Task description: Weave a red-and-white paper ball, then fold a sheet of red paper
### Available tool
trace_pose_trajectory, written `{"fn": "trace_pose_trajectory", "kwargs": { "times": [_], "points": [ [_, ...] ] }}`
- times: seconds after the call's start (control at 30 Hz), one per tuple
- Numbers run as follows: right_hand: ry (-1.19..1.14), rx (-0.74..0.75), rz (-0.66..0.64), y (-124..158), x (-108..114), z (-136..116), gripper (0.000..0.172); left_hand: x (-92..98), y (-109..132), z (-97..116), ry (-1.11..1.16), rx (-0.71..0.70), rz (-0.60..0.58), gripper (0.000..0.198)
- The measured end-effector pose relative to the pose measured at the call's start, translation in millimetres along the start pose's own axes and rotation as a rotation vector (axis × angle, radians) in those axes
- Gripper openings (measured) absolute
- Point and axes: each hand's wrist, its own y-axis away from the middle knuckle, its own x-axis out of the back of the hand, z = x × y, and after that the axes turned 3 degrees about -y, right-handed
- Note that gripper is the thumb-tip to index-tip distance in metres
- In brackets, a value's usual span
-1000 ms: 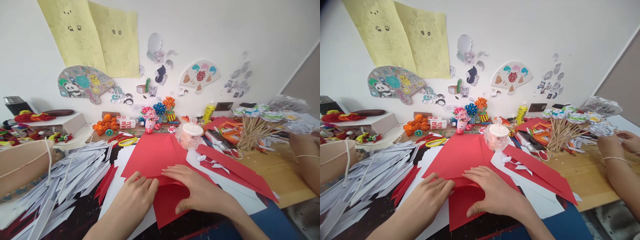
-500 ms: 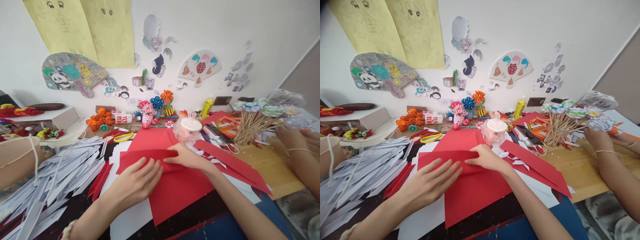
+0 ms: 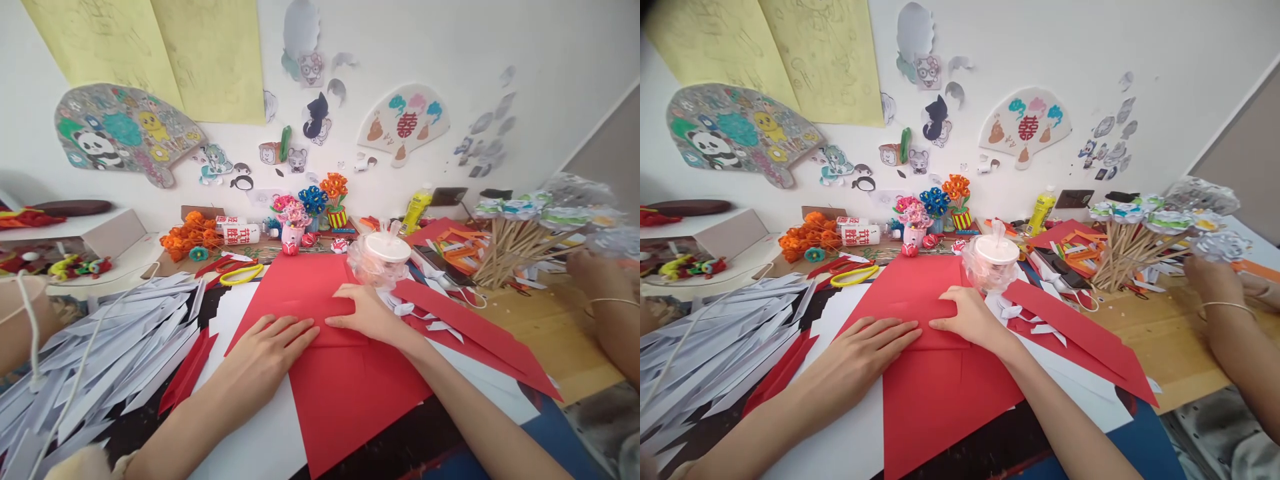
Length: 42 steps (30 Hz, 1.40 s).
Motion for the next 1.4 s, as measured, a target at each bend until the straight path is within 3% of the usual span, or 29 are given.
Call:
{"fn": "trace_pose_trajectory", "kwargs": {
  "times": [0.1, 0.23, 0.57, 0.67, 0.77, 0.87, 0.97, 1.17, 1.4],
  "points": [
    [0.005, -0.014, 0.006, -0.8, 1.4, 3.7, 0.036, -3.8, 2.3, 0.4, -0.057, -0.024, 0.046, 0.045],
    [-0.021, -0.015, -0.042, -1.4, 4.0, 3.0, 0.033, -7.6, 4.9, 3.4, -0.116, -0.075, 0.16, 0.039],
    [0.009, 0.034, 0.103, 6.0, -4.7, 9.0, 0.04, 3.2, 1.4, 6.9, -0.049, -0.056, 0.033, 0.042],
    [0.101, 0.162, 0.188, 10.5, -4.6, 4.2, 0.046, 3.4, 0.1, 8.3, -0.033, -0.029, 0.022, 0.043],
    [0.166, 0.448, 0.237, 17.7, -4.9, -7.4, 0.022, 1.0, -1.1, 12.5, -0.043, 0.007, 0.036, 0.044],
    [0.176, 0.663, 0.102, 23.9, -7.9, -17.2, 0.013, -2.9, -1.6, 16.5, -0.083, 0.038, 0.051, 0.042],
    [0.215, 0.673, 0.006, 25.8, -10.5, -19.3, 0.017, -5.1, -0.9, 17.7, -0.09, 0.068, 0.06, 0.041],
    [0.275, 0.659, -0.033, 23.7, -8.5, -13.5, 0.022, -2.5, 3.0, 15.3, -0.082, 0.027, 0.143, 0.042],
    [0.407, 0.76, 0.04, 33.7, -15.6, -20.6, 0.022, -3.5, 2.7, 17.2, -0.064, 0.036, 0.124, 0.039]
  ]
}}
